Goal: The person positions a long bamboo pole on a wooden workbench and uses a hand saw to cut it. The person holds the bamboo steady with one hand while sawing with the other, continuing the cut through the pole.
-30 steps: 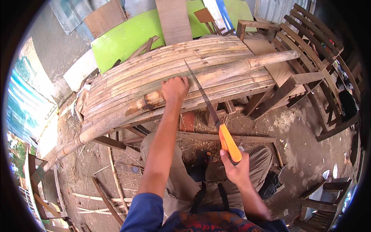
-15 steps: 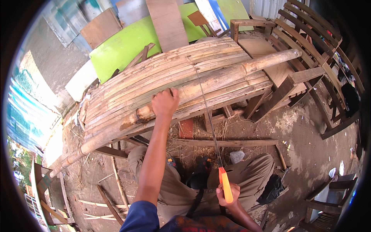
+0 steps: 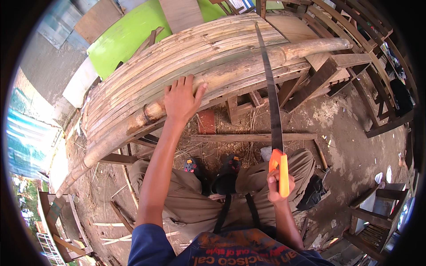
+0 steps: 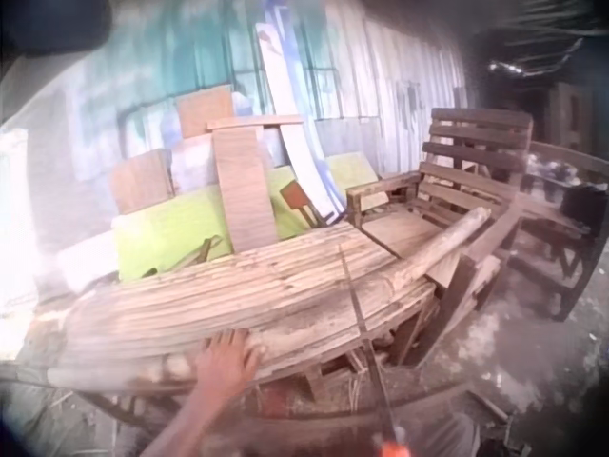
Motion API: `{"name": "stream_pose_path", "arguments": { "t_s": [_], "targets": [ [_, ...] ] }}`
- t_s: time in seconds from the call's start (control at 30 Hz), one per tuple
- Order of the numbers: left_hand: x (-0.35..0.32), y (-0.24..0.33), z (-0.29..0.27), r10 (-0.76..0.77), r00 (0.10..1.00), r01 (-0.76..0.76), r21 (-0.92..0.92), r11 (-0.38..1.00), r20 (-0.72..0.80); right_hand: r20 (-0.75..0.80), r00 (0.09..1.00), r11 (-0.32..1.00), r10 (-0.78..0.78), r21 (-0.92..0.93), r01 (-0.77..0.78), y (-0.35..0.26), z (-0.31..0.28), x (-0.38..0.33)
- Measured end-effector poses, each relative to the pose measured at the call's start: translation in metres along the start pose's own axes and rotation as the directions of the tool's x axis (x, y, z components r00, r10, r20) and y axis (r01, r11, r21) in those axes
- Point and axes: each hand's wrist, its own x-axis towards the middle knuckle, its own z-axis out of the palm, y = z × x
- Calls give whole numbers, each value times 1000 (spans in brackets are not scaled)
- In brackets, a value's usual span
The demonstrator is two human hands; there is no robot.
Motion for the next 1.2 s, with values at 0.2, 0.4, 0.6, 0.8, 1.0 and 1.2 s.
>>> {"name": "stream_pose_path", "arguments": {
  "t_s": [0.2,0.4,0.6,0.8,1.0,1.2],
  "targets": [
    [-9,2,-10,54,998,-56,93,994,20,-153,929,933,337,188,-307,-15,19,3],
    [-2,0,-1,-11,996,9,-24,1000,-93,-136,939,929,315,245,-276,-30,30,22],
    [-2,-6,6,-112,980,92,-122,988,-162,-90,927,892,365,320,-320,-31,57,15],
    [8,-5,8,-95,991,86,-95,992,-95,2,947,946,323,15,-323,-13,58,31],
    [9,-8,-3,-183,982,189,-133,973,54,-55,987,984,148,-90,-152,-14,102,148],
    [8,-9,-8,-78,997,80,-119,990,28,168,983,899,-71,-415,136,-4,118,243]
  ]
}}
